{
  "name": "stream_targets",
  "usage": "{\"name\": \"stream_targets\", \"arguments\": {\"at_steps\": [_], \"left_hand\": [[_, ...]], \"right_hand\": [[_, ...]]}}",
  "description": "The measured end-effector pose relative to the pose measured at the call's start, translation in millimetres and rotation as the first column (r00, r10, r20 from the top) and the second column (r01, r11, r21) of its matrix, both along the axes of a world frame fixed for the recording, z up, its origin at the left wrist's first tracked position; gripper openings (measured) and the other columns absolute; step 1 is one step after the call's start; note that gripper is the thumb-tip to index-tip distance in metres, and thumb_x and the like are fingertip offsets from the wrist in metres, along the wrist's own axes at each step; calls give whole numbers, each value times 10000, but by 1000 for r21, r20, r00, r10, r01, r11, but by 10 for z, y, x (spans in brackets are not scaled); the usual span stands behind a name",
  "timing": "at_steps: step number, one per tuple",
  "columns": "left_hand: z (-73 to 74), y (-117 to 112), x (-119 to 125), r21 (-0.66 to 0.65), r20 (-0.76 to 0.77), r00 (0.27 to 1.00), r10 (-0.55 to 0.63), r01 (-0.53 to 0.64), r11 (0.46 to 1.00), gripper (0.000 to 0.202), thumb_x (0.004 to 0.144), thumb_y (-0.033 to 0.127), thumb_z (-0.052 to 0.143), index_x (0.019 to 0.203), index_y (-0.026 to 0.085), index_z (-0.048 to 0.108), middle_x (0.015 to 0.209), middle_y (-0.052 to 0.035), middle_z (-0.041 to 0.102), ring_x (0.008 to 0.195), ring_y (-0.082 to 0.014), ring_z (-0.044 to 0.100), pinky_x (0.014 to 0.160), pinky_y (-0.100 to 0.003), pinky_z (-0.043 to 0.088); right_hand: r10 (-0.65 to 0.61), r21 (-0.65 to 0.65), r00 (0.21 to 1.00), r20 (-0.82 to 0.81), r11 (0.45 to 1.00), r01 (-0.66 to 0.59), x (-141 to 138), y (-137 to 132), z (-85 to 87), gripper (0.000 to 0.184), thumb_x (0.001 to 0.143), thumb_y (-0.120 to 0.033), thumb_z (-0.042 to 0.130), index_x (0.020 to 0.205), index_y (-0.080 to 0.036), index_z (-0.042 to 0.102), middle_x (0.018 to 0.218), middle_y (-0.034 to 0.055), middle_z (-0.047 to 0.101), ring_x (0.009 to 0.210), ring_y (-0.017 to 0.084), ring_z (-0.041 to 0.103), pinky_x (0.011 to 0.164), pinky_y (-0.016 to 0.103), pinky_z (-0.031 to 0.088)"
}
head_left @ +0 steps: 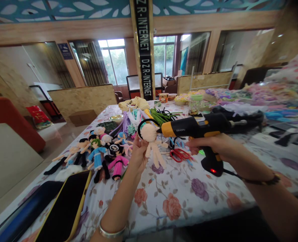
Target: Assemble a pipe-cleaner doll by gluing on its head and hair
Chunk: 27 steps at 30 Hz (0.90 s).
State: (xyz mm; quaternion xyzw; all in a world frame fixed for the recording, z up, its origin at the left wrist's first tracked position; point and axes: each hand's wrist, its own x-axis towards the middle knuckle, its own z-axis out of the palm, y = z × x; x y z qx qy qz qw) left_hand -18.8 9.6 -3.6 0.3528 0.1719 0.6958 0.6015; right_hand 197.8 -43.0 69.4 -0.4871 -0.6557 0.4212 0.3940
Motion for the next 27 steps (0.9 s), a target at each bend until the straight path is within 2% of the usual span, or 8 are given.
{"name": "stream_targets", "arguments": {"at_steps": [7, 15, 21, 27], "left_hand": [[-31, 19, -26, -27, 23, 1000, 5, -4, 1000, 495, 450, 104, 829, 878, 207, 602, 662, 50, 647, 731, -108, 661, 618, -136, 500], [-53, 36, -39, -12, -2, 1000, -3, 3, 1000, 570, 520, 108, 807, 1040, 212, 597, 776, 19, 686, 785, -108, 657, 681, -144, 503], [-15, 8, -12, 27, 11, 1000, -12, 12, 1000, 619, 521, 168, 822, 1089, 241, 589, 764, 25, 694, 706, -90, 656, 606, -115, 493], [-1, -2, 1, 23, 5, 1000, -11, 11, 1000, 658, 560, 139, 796, 1158, 250, 546, 787, 21, 702, 674, -79, 653, 584, -108, 488]], "right_hand": [[14, -9, 1000, 9, 1000, -14, -5, -7, -1, 233, 631, -318, 653, 460, -191, 560, 515, 5, 569, 530, 130, 524, 579, 266, 428], [22, -16, 999, 35, 1000, -21, -13, -28, 22, 234, 630, -315, 643, 462, -186, 543, 513, -3, 558, 528, 124, 511, 573, 260, 417], [33, -20, 999, 29, 999, -32, -10, -30, 13, 219, 630, -297, 644, 467, -184, 551, 517, -7, 567, 531, 118, 515, 572, 250, 413], [21, -10, 999, 42, 1000, -21, 9, -15, -11, 228, 639, -314, 655, 483, -185, 548, 527, -5, 570, 543, 127, 520, 574, 257, 409]]}}
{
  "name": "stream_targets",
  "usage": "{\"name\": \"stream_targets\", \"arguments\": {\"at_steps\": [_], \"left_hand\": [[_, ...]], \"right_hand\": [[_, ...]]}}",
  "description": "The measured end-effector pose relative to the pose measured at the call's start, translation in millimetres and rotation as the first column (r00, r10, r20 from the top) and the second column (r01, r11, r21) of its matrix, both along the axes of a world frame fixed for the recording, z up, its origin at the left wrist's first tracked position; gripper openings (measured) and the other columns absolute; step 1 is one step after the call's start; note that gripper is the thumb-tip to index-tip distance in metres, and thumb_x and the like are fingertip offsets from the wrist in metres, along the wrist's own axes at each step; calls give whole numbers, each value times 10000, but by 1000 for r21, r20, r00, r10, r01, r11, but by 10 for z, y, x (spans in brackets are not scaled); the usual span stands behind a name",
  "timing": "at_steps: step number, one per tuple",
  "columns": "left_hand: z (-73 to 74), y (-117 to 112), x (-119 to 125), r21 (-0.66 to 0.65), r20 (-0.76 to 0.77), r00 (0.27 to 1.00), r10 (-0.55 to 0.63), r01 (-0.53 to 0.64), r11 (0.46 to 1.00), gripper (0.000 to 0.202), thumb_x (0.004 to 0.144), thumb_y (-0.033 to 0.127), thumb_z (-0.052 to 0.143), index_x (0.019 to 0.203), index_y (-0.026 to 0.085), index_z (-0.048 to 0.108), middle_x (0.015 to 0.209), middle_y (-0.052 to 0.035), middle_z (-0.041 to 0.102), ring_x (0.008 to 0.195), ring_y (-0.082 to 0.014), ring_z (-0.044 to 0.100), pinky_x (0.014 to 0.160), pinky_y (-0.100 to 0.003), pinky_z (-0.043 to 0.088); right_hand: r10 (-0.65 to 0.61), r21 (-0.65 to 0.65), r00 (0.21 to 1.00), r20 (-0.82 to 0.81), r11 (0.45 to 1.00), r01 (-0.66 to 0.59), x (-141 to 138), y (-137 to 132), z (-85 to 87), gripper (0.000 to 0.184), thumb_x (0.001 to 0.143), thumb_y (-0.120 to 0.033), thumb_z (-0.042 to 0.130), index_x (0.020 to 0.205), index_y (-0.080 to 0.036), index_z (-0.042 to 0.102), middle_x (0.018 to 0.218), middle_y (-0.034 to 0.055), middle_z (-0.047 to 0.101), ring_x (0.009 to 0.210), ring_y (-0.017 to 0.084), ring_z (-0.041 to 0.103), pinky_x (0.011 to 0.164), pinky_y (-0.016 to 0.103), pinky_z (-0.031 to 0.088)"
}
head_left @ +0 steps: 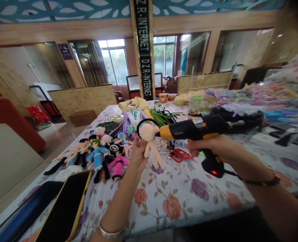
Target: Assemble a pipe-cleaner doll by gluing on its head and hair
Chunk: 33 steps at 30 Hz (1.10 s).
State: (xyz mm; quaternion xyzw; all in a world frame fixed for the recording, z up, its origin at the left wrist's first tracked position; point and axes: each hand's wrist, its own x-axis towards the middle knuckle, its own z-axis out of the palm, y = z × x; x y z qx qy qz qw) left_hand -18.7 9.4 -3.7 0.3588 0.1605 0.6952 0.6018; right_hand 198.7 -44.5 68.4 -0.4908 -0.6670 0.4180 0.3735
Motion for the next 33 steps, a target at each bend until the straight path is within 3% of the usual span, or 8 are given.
{"name": "stream_targets", "arguments": {"at_steps": [13, 19, 33], "left_hand": [[-55, 34, -44, -29, -13, 1000, -4, 4, 1000, 629, 621, 133, 764, 1188, 257, 520, 842, 19, 703, 675, -64, 646, 592, -106, 474], [-63, 40, -35, -29, -25, 1000, 1, -2, 1000, 609, 638, 157, 759, 1188, 260, 518, 903, 1, 702, 748, -86, 658, 673, -139, 498], [-24, 7, -17, -32, 4, 1000, -6, 6, 999, 547, 601, 125, 776, 1095, 239, 570, 768, 31, 691, 679, -70, 648, 610, -110, 491]], "right_hand": [[28, 1, 1000, 1, 1000, -28, -15, -2, 14, 231, 639, -333, 644, 473, -193, 564, 541, 14, 590, 552, 141, 538, 574, 260, 443], [47, -16, 997, -62, 999, -48, -17, 16, 11, 211, 634, -310, 662, 486, -183, 584, 551, 9, 601, 559, 132, 545, 595, 259, 440], [-22, -25, 997, -75, 999, 20, -24, 26, 12, 194, 579, -357, 713, 512, -198, 626, 591, 28, 644, 609, 162, 588, 637, 285, 482]]}}
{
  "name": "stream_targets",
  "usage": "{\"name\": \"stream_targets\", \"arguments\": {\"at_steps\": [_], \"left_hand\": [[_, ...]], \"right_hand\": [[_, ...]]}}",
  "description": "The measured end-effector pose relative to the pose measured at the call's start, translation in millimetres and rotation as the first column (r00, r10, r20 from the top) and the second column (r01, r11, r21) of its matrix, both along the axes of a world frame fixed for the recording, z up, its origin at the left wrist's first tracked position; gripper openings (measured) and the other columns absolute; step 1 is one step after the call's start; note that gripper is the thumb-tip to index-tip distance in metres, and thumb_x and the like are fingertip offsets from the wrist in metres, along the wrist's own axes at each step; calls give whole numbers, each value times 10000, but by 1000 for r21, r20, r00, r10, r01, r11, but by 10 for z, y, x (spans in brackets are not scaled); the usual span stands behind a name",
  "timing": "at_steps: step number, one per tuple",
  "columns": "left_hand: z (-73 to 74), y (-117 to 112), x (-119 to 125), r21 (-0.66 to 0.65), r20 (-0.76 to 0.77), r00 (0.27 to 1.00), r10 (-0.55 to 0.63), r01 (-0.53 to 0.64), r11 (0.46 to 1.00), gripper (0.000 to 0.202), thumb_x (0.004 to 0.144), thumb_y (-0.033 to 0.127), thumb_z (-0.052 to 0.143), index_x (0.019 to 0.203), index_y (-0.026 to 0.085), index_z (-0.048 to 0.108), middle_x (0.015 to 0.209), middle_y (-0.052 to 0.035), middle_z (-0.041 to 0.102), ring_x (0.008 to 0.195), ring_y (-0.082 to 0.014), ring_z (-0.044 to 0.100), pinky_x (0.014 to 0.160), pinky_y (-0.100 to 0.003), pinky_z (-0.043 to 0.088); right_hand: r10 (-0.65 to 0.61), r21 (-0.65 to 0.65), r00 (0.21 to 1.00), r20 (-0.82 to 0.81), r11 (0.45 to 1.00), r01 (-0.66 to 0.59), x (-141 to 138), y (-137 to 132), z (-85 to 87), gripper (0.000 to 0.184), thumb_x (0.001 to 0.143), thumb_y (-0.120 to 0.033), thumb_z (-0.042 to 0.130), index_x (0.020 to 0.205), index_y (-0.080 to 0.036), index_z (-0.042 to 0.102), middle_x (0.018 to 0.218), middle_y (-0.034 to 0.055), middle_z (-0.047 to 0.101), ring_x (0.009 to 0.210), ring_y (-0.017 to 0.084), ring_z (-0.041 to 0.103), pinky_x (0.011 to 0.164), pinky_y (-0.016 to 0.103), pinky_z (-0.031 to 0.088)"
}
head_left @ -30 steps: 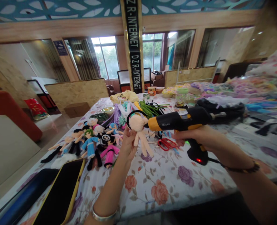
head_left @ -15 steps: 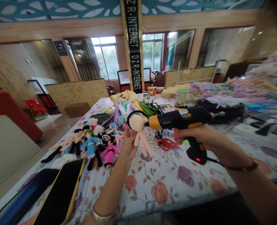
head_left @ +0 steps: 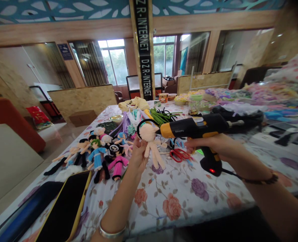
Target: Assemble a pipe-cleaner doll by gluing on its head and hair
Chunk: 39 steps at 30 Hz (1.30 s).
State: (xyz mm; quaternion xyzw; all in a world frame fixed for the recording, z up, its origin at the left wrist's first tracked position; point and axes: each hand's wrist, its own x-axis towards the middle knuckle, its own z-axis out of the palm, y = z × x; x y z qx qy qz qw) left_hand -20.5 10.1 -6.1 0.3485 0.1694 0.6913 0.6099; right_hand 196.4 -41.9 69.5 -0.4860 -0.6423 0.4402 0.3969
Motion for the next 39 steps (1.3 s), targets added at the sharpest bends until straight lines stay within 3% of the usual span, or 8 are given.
{"name": "stream_targets", "arguments": {"at_steps": [11, 22, 30, 35, 39], "left_hand": [[2, 3, 0, -22, 20, 1000, -11, 11, 1000, 524, 474, 193, 847, 946, 194, 617, 721, 24, 681, 663, -83, 645, 589, -119, 493], [-37, 27, -3, -14, -25, 1000, 10, -10, 1000, 545, 568, 146, 794, 1056, 244, 573, 743, 45, 673, 678, -67, 648, 607, -107, 482], [8, 2, -14, -72, 31, 1000, 2, 1, 997, 333, 570, 110, 782, 823, 186, 580, 721, 38, 672, 636, -63, 635, 587, -117, 488], [33, -21, 3, -70, 52, 999, -17, 21, 997, 304, 580, 99, 771, 786, 186, 566, 700, 42, 655, 727, -85, 644, 646, -140, 492], [58, -39, 24, -84, 75, 997, -21, 27, 996, 312, 546, 98, 792, 725, 175, 548, 644, 57, 640, 649, -69, 633, 574, -114, 471]], "right_hand": [[-51, 6, 998, -27, 999, 51, 22, 13, -31, 186, 587, -377, 737, 558, -212, 655, 677, 21, 684, 715, 189, 638, 724, 298, 501], [-42, 0, 997, -58, 999, 42, 21, 66, -78, 203, 553, -379, 773, 632, -209, 694, 766, 31, 710, 795, 222, 658, 766, 327, 524], [-37, -22, 997, -72, 999, 35, 32, 78, -91, 220, 511, -347, 805, 627, -204, 683, 744, 18, 705, 760, 204, 653, 747, 310, 510], [-26, -42, 996, -85, 999, 22, 18, 79, -92, 222, 508, -332, 806, 656, -210, 695, 749, 11, 708, 776, 205, 654, 764, 309, 499], [-10, -40, 996, -85, 999, 7, 11, 85, -95, 211, 517, -339, 799, 650, -208, 700, 748, 20, 712, 778, 211, 657, 769, 315, 499]]}}
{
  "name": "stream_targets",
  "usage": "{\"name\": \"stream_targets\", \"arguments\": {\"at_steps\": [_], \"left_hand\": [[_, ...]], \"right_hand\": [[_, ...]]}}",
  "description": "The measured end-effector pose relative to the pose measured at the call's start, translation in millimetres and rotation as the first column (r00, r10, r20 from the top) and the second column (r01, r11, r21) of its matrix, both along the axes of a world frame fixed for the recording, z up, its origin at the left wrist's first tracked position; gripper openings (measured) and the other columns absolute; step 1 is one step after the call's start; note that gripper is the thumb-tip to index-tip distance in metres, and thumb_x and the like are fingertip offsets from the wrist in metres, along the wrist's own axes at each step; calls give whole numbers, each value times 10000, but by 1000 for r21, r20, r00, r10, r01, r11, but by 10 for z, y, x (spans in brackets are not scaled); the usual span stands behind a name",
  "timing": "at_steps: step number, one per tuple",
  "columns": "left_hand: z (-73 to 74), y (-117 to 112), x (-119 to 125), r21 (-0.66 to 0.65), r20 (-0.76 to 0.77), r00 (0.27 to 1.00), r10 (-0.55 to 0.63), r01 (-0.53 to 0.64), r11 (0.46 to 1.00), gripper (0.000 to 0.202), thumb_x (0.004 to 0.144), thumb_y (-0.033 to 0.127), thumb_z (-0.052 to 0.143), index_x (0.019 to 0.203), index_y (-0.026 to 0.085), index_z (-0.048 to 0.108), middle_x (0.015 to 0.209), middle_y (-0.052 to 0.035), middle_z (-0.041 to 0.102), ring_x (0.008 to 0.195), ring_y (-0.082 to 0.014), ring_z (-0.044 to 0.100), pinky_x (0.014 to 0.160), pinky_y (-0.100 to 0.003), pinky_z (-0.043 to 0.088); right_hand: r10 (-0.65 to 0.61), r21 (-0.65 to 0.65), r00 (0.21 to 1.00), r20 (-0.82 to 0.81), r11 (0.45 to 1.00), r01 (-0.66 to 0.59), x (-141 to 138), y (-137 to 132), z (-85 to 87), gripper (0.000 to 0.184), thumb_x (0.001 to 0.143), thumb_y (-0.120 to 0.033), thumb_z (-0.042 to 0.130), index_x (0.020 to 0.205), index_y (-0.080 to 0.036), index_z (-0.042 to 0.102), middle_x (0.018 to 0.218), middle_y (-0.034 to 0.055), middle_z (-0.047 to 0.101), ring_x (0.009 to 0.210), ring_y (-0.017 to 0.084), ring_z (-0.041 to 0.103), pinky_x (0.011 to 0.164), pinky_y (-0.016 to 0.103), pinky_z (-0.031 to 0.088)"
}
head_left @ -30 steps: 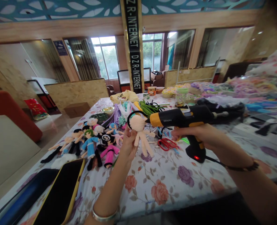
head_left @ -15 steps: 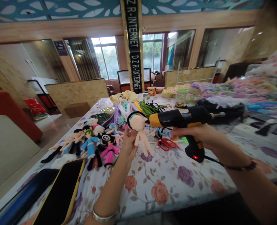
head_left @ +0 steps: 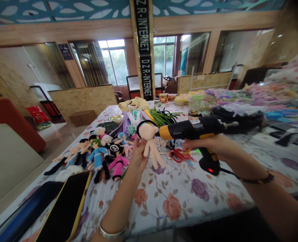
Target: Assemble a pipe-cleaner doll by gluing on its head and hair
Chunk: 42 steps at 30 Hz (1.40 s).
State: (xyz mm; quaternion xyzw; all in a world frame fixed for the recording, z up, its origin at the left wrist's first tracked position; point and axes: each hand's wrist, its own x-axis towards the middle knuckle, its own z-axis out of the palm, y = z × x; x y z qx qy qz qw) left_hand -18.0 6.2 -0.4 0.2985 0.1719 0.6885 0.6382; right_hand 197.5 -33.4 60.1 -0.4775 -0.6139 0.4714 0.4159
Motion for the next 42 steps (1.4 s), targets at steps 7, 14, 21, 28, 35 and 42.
{"name": "stream_targets", "arguments": {"at_steps": [7, 14, 21, 28, 35, 42], "left_hand": [[51, -38, 17, -4, 11, 1000, -14, 14, 1000, 356, 500, 100, 814, 740, 167, 560, 661, 59, 660, 564, -41, 613, 549, -89, 474], [12, -10, -5, -9, 6, 1000, -9, 9, 1000, 358, 494, 115, 819, 734, 173, 560, 656, 59, 661, 607, -58, 639, 550, -93, 479], [-18, 21, -15, 0, -13, 1000, 9, -9, 1000, 351, 520, 143, 814, 764, 171, 564, 733, 28, 688, 662, -76, 653, 605, -126, 506], [6, 24, 5, -70, -9, 997, 77, -77, 995, 304, 598, 42, 734, 787, 180, 540, 713, 46, 672, 616, -55, 648, 557, -94, 493], [70, 64, 10, -272, 105, 975, 194, -160, 949, 221, 782, -54, 483, 817, 162, 507, 666, 29, 641, 546, -27, 614, 558, -86, 483], [61, 79, 15, -295, 104, 980, 172, -135, 946, 210, 780, -47, 488, 803, 160, 515, 677, 19, 640, 570, -45, 617, 602, -114, 480]], "right_hand": [[22, 35, 1000, -4, 999, -22, -2, 21, -26, 215, 518, -353, 795, 614, -191, 692, 699, 22, 707, 733, 212, 659, 755, 315, 494], [-1, 21, 1000, 0, 1000, 1, 6, 21, -27, 221, 510, -350, 799, 635, -203, 692, 720, 14, 709, 744, 211, 659, 747, 321, 506], [-25, 54, 1000, 6, 998, 24, 23, 16, -25, 216, 524, -358, 791, 641, -208, 688, 753, 17, 713, 755, 205, 660, 751, 324, 527], [-82, 76, 997, -6, 994, 82, 102, 58, 41, 115, 571, -294, 746, 601, -213, 671, 668, 19, 695, 679, 201, 664, 704, 333, 547], [-279, -4, 960, 30, 960, 280, 572, 214, 131, 136, 601, -260, 733, 681, -158, 691, 764, 49, 709, 740, 171, 649, 743, 284, 517], [-230, -72, 933, 279, 963, 259, 1107, 329, -31, 76, 621, -237, 717, 658, -170, 717, 775, 74, 714, 733, 161, 630, 681, 234, 489]]}}
